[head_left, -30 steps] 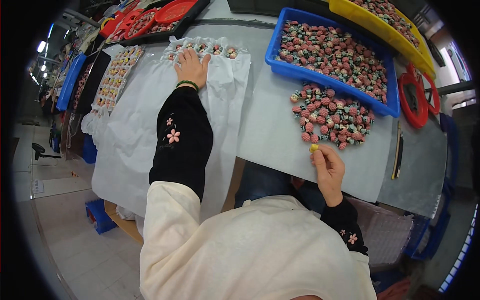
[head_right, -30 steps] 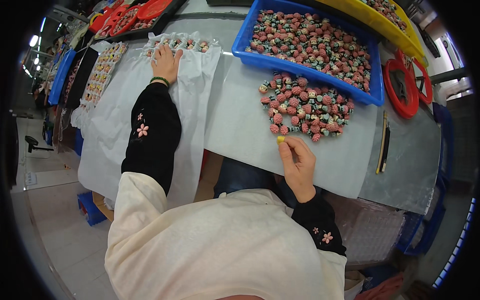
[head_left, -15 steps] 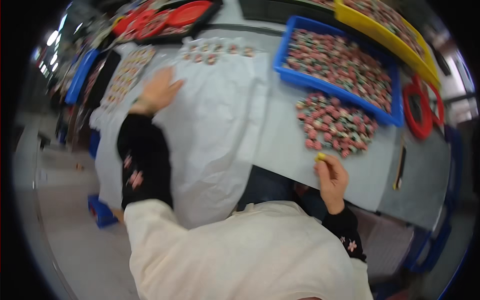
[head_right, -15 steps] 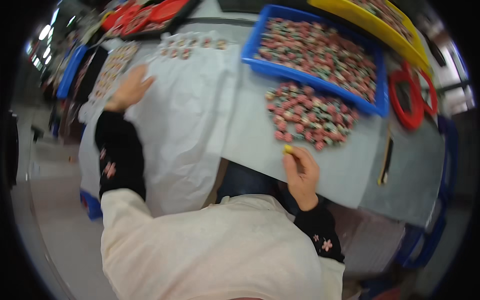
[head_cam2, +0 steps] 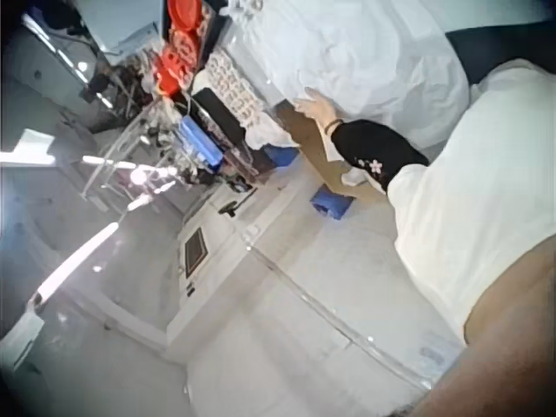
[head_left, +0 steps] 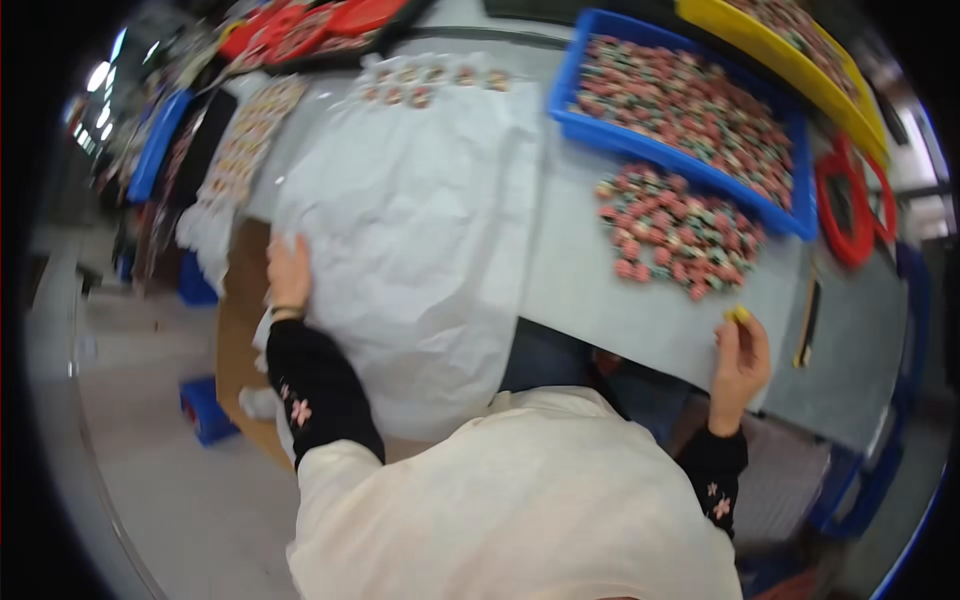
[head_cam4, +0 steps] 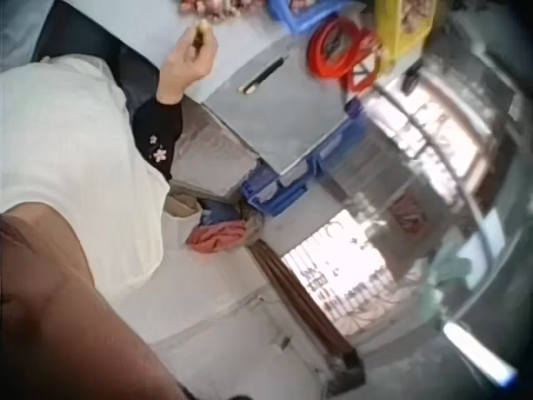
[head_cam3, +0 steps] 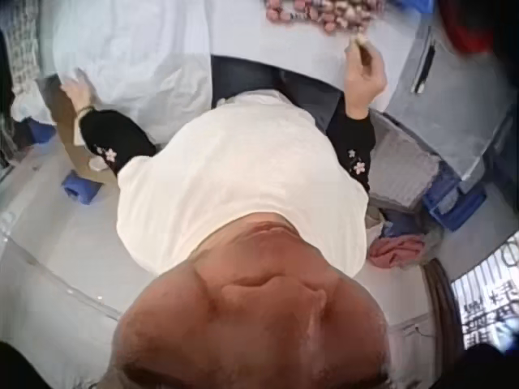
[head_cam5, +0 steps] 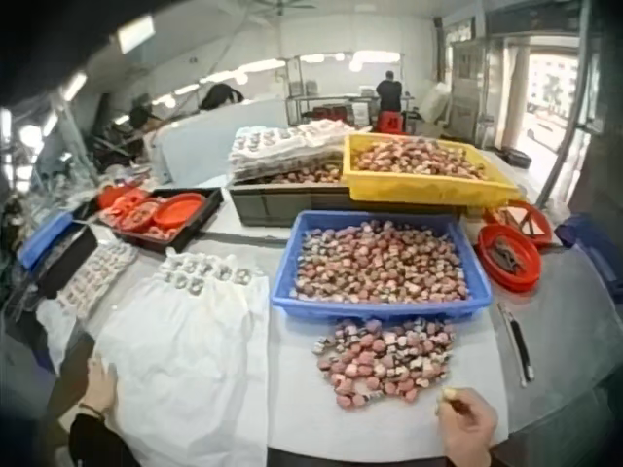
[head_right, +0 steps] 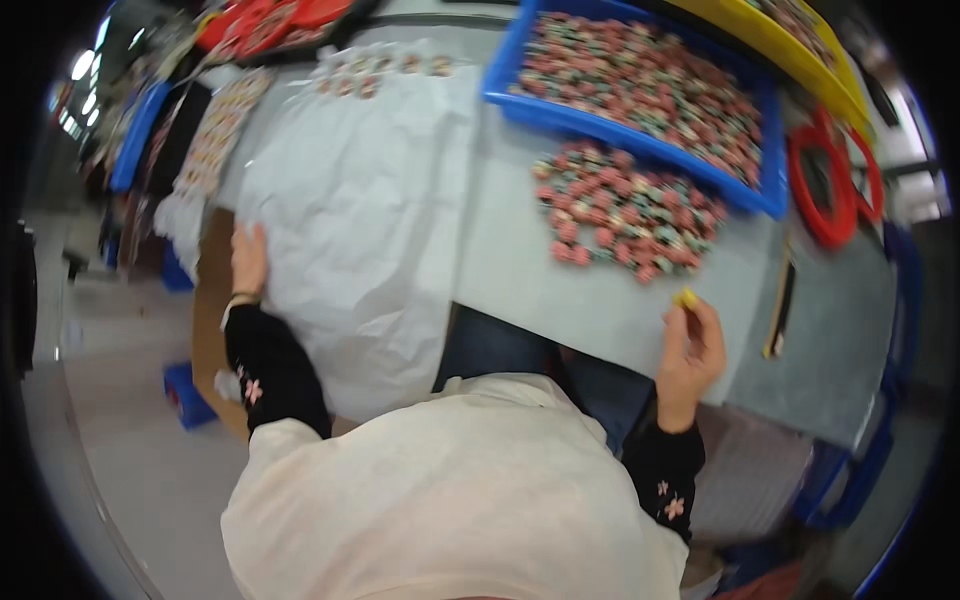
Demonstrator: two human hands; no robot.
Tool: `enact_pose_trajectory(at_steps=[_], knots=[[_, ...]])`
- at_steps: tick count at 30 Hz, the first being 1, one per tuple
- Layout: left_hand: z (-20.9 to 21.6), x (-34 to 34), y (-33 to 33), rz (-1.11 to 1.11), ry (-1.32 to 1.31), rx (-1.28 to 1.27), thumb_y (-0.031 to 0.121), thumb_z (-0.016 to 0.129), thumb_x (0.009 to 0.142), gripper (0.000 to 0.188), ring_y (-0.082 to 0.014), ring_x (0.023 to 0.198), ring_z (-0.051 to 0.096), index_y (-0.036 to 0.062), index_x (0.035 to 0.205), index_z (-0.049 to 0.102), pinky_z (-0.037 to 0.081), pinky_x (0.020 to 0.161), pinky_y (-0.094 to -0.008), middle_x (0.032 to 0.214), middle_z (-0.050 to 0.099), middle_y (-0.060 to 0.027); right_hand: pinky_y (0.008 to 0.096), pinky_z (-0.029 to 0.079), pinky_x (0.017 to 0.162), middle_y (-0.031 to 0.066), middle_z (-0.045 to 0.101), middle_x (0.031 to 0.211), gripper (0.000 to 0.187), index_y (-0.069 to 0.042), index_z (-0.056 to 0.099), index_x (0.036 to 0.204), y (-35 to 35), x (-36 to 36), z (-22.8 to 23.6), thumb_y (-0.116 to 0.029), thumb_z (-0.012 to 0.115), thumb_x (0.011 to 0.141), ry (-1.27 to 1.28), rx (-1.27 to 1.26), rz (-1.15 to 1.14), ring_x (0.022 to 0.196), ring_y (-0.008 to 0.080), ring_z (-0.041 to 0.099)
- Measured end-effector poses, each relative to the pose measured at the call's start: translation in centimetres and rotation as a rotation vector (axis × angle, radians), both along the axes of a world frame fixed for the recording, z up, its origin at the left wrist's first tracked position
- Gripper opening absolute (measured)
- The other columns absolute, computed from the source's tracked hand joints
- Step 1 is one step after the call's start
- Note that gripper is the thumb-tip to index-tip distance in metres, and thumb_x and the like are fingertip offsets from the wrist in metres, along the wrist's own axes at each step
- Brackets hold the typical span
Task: The person assembles small figurines by connecting parts together by hand and placing them onto a paper sheet, then pours additional figurine parts from a yellow container into a blue tray to continue assembling.
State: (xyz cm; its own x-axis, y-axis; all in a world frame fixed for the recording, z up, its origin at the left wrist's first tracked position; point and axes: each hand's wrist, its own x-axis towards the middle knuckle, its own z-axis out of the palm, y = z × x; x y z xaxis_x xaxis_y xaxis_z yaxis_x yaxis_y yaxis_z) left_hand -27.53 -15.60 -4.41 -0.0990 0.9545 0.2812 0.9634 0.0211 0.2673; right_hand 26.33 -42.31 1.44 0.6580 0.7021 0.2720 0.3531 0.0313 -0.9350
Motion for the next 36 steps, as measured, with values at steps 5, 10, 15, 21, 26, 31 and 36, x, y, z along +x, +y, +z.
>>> enact_pose_trajectory(at_steps=[5, 10, 15, 21, 26, 31, 36], knots=[[5.8, 4.6, -4.0, 0.6, -0.013, -0.003, 0.042, 0.039, 0.088, 0.056, -0.0367, 0.109, 0.042, -0.001, 0.124, 0.04, 0.031, 0.095, -0.0334, 0.122, 0.044, -0.0222, 0.0197, 0.043, 0.066, 0.0056, 0.059, 0.09, 0.021, 0.002, 0.054, 0.104, -0.9, -0.7, -0.6, -0.002, 0.054, 0.084, 0.095, -0.035, -0.026, 0.075, 0.0084, 0.053], [4.3, 1.4, -5.5, 0.542, -0.688, -0.193, 0.041, 0.045, 0.087, 0.057, -0.0271, 0.11, 0.045, -0.0036, 0.122, 0.042, 0.033, 0.093, -0.032, 0.119, 0.049, -0.0146, 0.0204, 0.043, 0.063, 0.0055, 0.059, 0.089, 0.021, 0.002, 0.055, 0.104, -0.2, -0.5, -0.5, -0.005, 0.054, 0.085, 0.081, -0.003, 0.028, 0.073, 0.0086, 0.053], [2.4, 0.4, -4.1, 0.264, -1.581, -0.182, 0.024, 0.061, 0.08, 0.046, -0.0236, 0.097, 0.056, -0.0044, 0.115, 0.048, 0.044, 0.084, -0.0334, 0.109, 0.057, -0.0129, 0.0204, 0.043, 0.063, 0.0058, 0.059, 0.089, 0.021, 0.002, 0.055, 0.104, 0.6, -0.6, -0.7, -0.005, 0.054, 0.085, 0.057, 0.008, 0.045, 0.073, 0.0088, 0.053], [3.5, 0.7, -2.5, 0.122, -1.973, -0.209, 0.012, 0.056, 0.081, 0.035, -0.0285, 0.095, 0.057, -0.003, 0.112, 0.05, 0.047, 0.084, -0.038, 0.108, 0.057, -0.0154, 0.0206, 0.043, 0.062, 0.0063, 0.059, 0.089, 0.021, 0.002, 0.054, 0.104, 0.0, -0.7, -1.3, -0.003, 0.054, 0.084, 0.08, 0.013, 0.015, 0.072, 0.0089, 0.053], [1.7, 1.5, -1.9, 0.067, -1.965, -0.04, 0.022, 0.054, 0.081, 0.043, -0.03, 0.097, 0.055, -0.0036, 0.114, 0.047, 0.045, 0.085, -0.0393, 0.11, 0.055, -0.0163, 0.0204, 0.044, 0.063, 0.0056, 0.059, 0.089, 0.021, 0.002, 0.054, 0.103, 0.4, -0.9, -1.5, -0.001, 0.055, 0.083, 0.101, 0.031, 0.065, 0.072, 0.0088, 0.054], [1.2, 3.8, -2.2, 0.112, -1.852, -0.068, 0.029, 0.051, 0.084, 0.046, -0.029, 0.097, 0.055, -0.0035, 0.116, 0.047, 0.045, 0.084, -0.0382, 0.111, 0.054, -0.0154, 0.0203, 0.044, 0.066, 0.0052, 0.059, 0.089, 0.021, 0.002, 0.054, 0.102, 0.2, -0.8, -1.3, 0.0, 0.056, 0.082, 0.037, -0.013, 0.06, 0.074, 0.0085, 0.054], [2.5, 2.0, -1.7, 0.287, -1.338, -0.157, 0.038, 0.056, 0.083, 0.058, -0.0265, 0.107, 0.05, -0.0062, 0.118, 0.044, 0.041, 0.088, -0.0344, 0.118, 0.05, -0.0162, 0.0208, 0.045, 0.068, 0.0039, 0.058, 0.089, 0.02, 0.002, 0.055, 0.101, 0.6, -0.2, -0.9, 0.0, 0.057, 0.081, -0.022, -0.046, 0.1, 0.076, 0.0088, 0.054]])
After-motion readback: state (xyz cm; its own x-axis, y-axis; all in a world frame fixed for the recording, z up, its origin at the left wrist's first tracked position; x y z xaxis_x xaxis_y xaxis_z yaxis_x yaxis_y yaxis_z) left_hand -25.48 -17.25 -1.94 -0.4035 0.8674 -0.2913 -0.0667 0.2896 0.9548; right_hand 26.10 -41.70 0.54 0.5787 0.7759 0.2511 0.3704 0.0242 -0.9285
